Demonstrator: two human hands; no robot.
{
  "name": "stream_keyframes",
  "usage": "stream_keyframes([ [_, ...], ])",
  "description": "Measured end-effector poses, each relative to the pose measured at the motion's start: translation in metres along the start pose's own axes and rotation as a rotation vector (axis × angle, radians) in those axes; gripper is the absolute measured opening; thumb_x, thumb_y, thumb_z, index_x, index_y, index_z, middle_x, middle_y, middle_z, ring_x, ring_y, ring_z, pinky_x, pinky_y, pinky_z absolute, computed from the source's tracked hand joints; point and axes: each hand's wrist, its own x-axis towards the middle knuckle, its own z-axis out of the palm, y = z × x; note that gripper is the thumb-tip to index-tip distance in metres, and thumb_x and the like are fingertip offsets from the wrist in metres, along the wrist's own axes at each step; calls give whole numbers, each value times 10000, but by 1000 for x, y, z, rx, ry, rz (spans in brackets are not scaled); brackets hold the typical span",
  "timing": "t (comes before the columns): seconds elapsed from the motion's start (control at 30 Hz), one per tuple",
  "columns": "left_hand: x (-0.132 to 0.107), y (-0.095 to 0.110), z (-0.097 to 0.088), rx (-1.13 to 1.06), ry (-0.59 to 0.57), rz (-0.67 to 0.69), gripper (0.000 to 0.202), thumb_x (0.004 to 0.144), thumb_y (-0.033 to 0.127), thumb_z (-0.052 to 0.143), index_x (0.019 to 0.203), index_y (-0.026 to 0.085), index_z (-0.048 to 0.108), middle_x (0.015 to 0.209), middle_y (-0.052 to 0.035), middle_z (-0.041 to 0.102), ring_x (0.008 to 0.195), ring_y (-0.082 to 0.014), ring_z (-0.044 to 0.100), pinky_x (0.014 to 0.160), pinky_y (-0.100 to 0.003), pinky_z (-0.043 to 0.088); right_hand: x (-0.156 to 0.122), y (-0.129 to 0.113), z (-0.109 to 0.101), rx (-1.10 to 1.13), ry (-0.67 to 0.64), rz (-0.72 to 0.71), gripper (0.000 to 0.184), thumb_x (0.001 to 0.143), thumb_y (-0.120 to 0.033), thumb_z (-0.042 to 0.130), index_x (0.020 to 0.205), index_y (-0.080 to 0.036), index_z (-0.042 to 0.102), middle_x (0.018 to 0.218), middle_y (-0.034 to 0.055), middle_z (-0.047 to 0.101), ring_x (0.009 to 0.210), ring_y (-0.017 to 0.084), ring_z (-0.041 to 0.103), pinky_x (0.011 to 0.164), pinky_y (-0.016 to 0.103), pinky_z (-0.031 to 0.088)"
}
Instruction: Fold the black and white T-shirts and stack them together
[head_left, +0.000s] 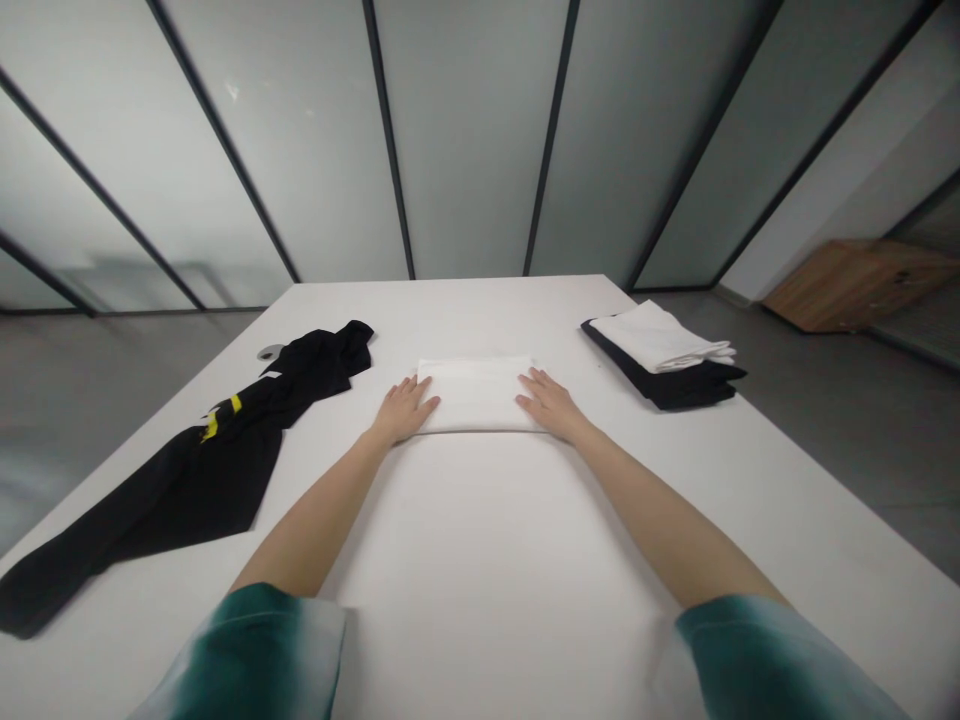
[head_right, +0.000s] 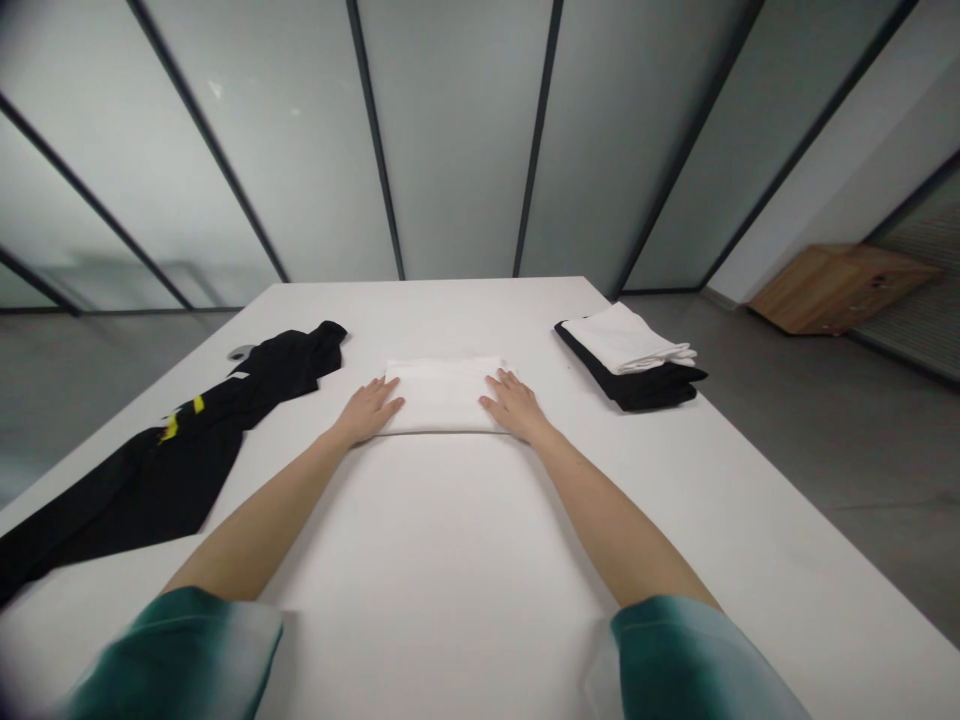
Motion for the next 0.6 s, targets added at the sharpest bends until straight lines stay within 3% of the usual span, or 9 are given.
stream_keyframes([
  [0.13,0,-9,-1,-205,270,-89,481,959,391,330,1264,124,590,1294,-160,638,1221,-266,562,1068,-407,393,3,15,2,243,314,90,421,888,-399,471,1170,-148,657,1276,165,633,1205,264,564,1068,431,399],
  [0.23,1,-12,-6,-319,343,-163,392,942,383,331,1035,177,652,1098,-121,704,1072,-256,616,970,-392,452,4,18,0,373,438,203,322,846,-378,470,973,-171,681,1056,125,707,1000,252,627,964,427,466],
  [0.4,0,-10,-9,-432,344,-215,287,903,386,395,940,210,619,996,-79,709,985,-243,625,890,-362,460,3,13,-2,399,453,271,286,795,-348,496,939,-176,673,954,95,717,884,235,628,881,394,486],
  [0.6,-1,-7,-10,-434,322,-217,273,893,396,389,848,220,593,923,-69,699,939,-239,622,851,-349,448,0,9,-7,174,372,321,318,836,-308,479,1005,-168,710,1033,114,715,921,245,631,911,408,461],
])
